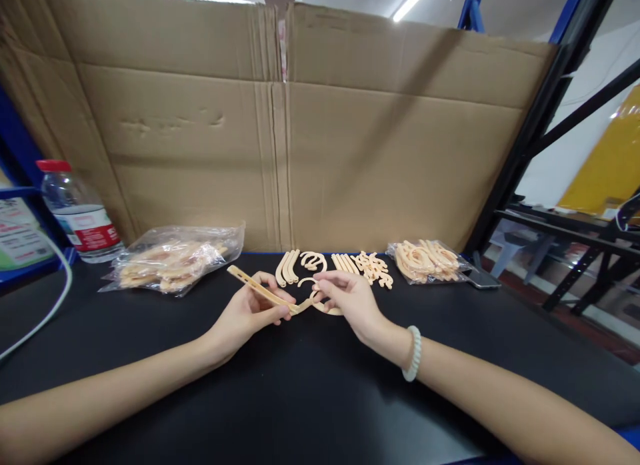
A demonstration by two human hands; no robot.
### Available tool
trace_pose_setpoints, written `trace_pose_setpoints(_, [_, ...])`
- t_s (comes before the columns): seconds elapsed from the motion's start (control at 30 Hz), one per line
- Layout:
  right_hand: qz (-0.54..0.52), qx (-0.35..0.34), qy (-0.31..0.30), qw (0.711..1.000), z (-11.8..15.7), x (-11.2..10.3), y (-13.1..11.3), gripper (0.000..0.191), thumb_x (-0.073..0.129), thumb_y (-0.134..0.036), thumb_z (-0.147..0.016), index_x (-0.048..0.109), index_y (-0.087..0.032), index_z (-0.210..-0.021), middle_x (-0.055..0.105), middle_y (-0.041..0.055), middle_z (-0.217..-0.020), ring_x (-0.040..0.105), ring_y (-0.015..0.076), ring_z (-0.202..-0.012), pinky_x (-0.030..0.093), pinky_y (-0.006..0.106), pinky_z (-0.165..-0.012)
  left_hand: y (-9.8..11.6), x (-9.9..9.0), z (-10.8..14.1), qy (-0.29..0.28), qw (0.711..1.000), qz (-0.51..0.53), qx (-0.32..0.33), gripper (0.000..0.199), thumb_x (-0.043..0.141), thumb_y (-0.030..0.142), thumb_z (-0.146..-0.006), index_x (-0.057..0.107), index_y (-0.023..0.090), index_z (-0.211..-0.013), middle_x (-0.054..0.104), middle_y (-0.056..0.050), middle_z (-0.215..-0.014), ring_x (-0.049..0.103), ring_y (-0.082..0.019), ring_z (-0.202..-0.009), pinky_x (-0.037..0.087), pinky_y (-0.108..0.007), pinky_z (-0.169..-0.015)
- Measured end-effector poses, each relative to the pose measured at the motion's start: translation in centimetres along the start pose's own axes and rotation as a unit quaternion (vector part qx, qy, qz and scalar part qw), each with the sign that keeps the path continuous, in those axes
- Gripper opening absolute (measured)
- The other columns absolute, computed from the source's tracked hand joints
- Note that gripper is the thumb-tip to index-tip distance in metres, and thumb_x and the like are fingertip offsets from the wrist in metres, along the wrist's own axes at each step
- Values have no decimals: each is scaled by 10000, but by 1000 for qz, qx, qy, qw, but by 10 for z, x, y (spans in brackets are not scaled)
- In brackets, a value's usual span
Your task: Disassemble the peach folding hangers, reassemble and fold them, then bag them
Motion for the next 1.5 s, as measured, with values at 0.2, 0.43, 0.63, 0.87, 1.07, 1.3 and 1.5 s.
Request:
trace_pose_setpoints(0.2, [-67,7,6,998,11,8,15,430,838,-255,-610,468,-216,-826,680,-18,-766,655,140,-705,494,250,-617,-2,-1,-1,-1,999,-32,-5,380,799,195,-679,446,202,-817,745,-31,-818,701,-176,-739,499,-240,-607])
trace_pose_setpoints(0.43, [-60,-2,-55,997,13,16,14,217,796,-203,-661,652,-172,-821,679,18,-825,628,120,-711,479,241,-634,0,-2,-1,10,999,-44,-2,284,794,199,-688,520,174,-757,713,-5,-783,686,-146,-731,542,-275,-746])
trace_pose_setpoints(0.63, [-81,51,-77,992,17,23,21,142,778,-261,-708,684,-172,-765,667,37,-926,637,134,-804,498,234,-645,6,-2,0,23,996,-78,24,233,784,206,-703,558,170,-746,643,22,-731,680,-148,-749,543,-246,-713])
trace_pose_setpoints(0.87, [-109,89,-109,984,21,28,21,222,784,-306,-718,646,-150,-794,696,67,-927,688,172,-828,535,285,-732,7,1,3,8,992,-120,33,231,774,250,-709,560,166,-734,657,-16,-746,683,-187,-756,546,-283,-693])
trace_pose_setpoints(1.07, [-130,92,-135,978,23,30,20,206,777,-261,-732,630,-124,-776,698,68,-837,686,164,-778,536,303,-754,13,7,10,-15,982,-178,54,190,725,262,-759,565,160,-757,678,-40,-777,682,-187,-755,536,-297,-700])
trace_pose_setpoints(1.3, [-117,76,-146,979,21,32,19,198,770,-255,-738,623,-128,-779,691,46,-789,667,132,-717,530,285,-732,16,9,10,-20,979,-191,72,192,734,256,-757,568,161,-739,685,-48,-767,684,-195,-743,534,-312,-690])
trace_pose_setpoints(1.5, [-73,46,-109,990,19,29,21,270,787,-302,-710,568,-145,-740,661,10,-726,639,114,-610,500,254,-607,18,14,10,-34,981,-176,71,208,739,230,-748,554,160,-683,669,-23,-741,673,-160,-720,519,-265,-667])
Point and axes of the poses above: each hand's wrist, its own z-axis away from the middle knuckle, its own x-axis out of the palm, y = z × x, the point moved 8 cm from there along -z, towards the middle knuckle
